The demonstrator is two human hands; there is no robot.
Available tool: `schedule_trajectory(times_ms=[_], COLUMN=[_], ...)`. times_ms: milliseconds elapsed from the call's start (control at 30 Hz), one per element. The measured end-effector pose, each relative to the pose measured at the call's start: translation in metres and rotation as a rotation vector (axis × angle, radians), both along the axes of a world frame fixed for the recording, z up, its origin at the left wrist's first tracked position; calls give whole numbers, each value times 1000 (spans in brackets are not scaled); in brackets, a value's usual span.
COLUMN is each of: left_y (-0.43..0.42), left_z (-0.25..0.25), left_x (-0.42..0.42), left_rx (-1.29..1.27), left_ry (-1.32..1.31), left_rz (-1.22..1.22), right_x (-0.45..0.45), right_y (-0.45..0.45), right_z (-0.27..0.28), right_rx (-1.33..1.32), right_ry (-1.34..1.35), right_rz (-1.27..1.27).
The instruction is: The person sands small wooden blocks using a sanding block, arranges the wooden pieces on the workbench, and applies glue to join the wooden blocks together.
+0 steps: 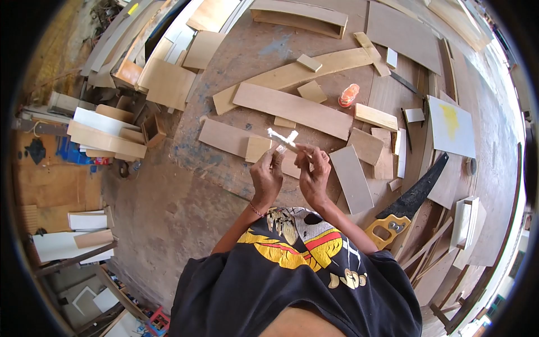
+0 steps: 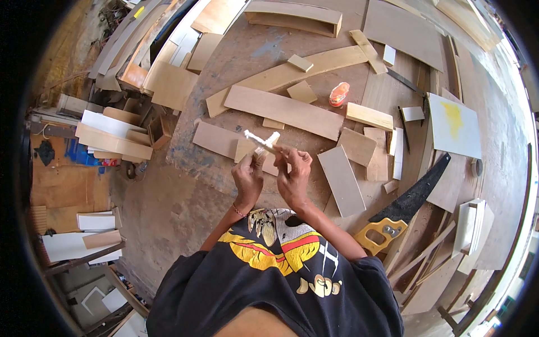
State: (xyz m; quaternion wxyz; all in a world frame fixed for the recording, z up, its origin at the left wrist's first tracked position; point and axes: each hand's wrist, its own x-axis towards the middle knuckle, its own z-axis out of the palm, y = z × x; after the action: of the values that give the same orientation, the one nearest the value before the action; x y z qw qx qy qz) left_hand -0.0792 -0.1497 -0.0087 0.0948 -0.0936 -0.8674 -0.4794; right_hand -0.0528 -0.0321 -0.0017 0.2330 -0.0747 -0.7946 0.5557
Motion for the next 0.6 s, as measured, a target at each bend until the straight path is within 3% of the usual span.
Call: schedule_trajectory(times_ms=[267,400,600], left_y=[-1,0,1], left_z=[1,-2,-4], left_x=[3,1,1], left_rx=[6,45,-9], left_ry=[67,108,130], left_rz=[-45,-46,-45], right_x=[-21,-18,-10], right_y=[21,19,9], right_z=[-38,-31,-26], right_rx=[-350,-398,-53], right_ry=[-71,-10,-4], right_rz=[-122,-113,-101])
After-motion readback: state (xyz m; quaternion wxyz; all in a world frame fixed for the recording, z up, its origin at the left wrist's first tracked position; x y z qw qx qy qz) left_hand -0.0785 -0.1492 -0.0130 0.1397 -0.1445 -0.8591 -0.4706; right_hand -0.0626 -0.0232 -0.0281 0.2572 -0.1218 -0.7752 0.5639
